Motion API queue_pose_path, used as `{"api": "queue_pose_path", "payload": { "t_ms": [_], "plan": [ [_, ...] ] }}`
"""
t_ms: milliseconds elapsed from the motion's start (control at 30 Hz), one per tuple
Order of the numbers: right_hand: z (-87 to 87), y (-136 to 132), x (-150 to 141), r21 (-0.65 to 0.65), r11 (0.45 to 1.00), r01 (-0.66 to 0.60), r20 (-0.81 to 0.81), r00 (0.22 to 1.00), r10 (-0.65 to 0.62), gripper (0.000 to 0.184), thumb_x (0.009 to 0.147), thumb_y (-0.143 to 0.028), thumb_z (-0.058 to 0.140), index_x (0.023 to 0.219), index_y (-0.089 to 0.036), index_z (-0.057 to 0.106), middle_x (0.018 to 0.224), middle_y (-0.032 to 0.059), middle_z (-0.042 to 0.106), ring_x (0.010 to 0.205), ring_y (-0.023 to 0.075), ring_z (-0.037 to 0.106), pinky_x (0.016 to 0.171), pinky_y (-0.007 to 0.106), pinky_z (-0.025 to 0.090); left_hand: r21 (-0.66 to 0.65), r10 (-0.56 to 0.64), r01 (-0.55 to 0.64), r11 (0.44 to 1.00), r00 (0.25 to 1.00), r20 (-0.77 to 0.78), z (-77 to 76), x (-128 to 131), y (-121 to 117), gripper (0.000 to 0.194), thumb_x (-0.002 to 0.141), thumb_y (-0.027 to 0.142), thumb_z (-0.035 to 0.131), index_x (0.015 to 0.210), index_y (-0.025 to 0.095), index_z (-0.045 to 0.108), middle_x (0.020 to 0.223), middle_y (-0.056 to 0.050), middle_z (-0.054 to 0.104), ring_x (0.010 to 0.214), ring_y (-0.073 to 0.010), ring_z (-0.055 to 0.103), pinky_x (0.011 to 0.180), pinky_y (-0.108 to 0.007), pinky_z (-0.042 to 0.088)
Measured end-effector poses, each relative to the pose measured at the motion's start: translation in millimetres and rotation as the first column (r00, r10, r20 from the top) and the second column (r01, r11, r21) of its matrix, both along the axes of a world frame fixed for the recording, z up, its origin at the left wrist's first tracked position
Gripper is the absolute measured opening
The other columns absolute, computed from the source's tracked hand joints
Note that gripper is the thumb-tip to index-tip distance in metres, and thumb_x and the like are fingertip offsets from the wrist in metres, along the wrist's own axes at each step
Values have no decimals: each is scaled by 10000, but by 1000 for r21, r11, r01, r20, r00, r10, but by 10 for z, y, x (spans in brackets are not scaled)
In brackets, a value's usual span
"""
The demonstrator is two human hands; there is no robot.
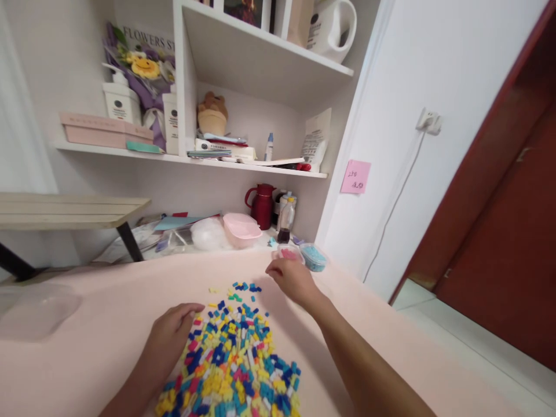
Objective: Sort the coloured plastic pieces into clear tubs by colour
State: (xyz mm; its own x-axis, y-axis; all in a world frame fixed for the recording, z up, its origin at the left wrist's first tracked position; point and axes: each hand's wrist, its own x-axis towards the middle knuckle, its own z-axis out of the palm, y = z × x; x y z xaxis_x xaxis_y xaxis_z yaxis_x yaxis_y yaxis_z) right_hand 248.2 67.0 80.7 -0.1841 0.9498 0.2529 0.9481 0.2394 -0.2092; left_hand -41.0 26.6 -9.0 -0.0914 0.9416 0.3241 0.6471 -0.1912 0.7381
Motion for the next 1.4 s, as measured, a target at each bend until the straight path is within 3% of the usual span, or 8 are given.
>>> {"api": "queue_pose_path", "payload": {
  "t_ms": [167, 367, 600, 700, 800, 1000, 1267, 1400],
  "plan": [
    [-236, -34, -274, -18, 987, -160, -81, 984, 158, 251, 918, -235, 508, 989, -255, 748, 1002, 19, 764, 943, 193, 671, 747, 259, 414, 10, -4, 4, 1000, 1000, -4, 10, 8, -20, 362, 794, 384, 451, 883, 243, 772, 992, -38, 786, 979, -229, 705, 941, -356, 535],
    [-517, 4, -324, 84, 966, -243, -34, 968, 247, 267, 923, -177, 509, 1027, -255, 743, 1005, 48, 737, 976, 200, 632, 826, 274, 413, -5, -13, 13, 1000, 1000, 4, 29, 16, -46, 355, 797, 355, 447, 897, 240, 767, 1009, -43, 780, 994, -228, 697, 957, -363, 521],
    [-781, 65, -339, 233, 892, -387, 41, 920, 389, 328, 931, -227, 566, 1209, -350, 688, 1077, 51, 680, 933, 202, 584, 838, 319, 378, -30, -15, 15, 999, 1000, 3, 57, 46, -67, 372, 810, 350, 431, 921, 223, 762, 1034, -60, 773, 1021, -233, 686, 970, -379, 509],
    [-799, 81, -346, 198, 884, -424, 50, 905, 422, 312, 928, -209, 576, 1147, -385, 714, 1059, 36, 682, 949, 200, 580, 828, 324, 363, -26, -15, 15, 1000, 1000, 2, 55, 54, -64, 365, 813, 344, 432, 914, 230, 764, 1022, -54, 775, 1010, -229, 689, 963, -374, 512],
    [-789, 91, -340, 138, 902, -408, 28, 912, 408, 235, 920, -198, 592, 1031, -328, 752, 1000, 37, 702, 978, 203, 585, 847, 326, 362, -22, -16, 16, 1000, 1000, 3, 60, 56, -75, 367, 817, 339, 427, 914, 228, 764, 1021, -55, 776, 1011, -228, 690, 963, -372, 512],
    [-776, 97, -317, 40, 932, -360, -153, 919, 362, 197, 878, -158, 623, 991, -268, 741, 1024, 20, 723, 1018, 185, 611, 918, 296, 392, -31, -18, 18, 999, 1000, 4, 76, 48, -97, 367, 827, 339, 425, 920, 223, 761, 1031, -58, 775, 1024, -231, 691, 972, -371, 508],
    [-792, 108, -338, 17, 942, -335, -193, 923, 332, 236, 879, -165, 609, 1029, -267, 761, 1051, 44, 723, 1027, 195, 625, 932, 300, 421, -35, -13, 13, 999, 1000, 11, 46, 50, -75, 368, 824, 337, 428, 935, 225, 760, 1043, -52, 773, 1027, -228, 691, 974, -370, 507],
    [-765, 95, -341, 38, 946, -323, -196, 926, 324, 213, 862, -140, 623, 954, -264, 769, 1017, 25, 734, 1009, 186, 632, 921, 286, 420, -31, -13, 13, 999, 1000, 17, 39, 42, -73, 366, 825, 351, 435, 931, 226, 761, 1048, -52, 773, 1031, -229, 688, 973, -370, 508]
  ]
}}
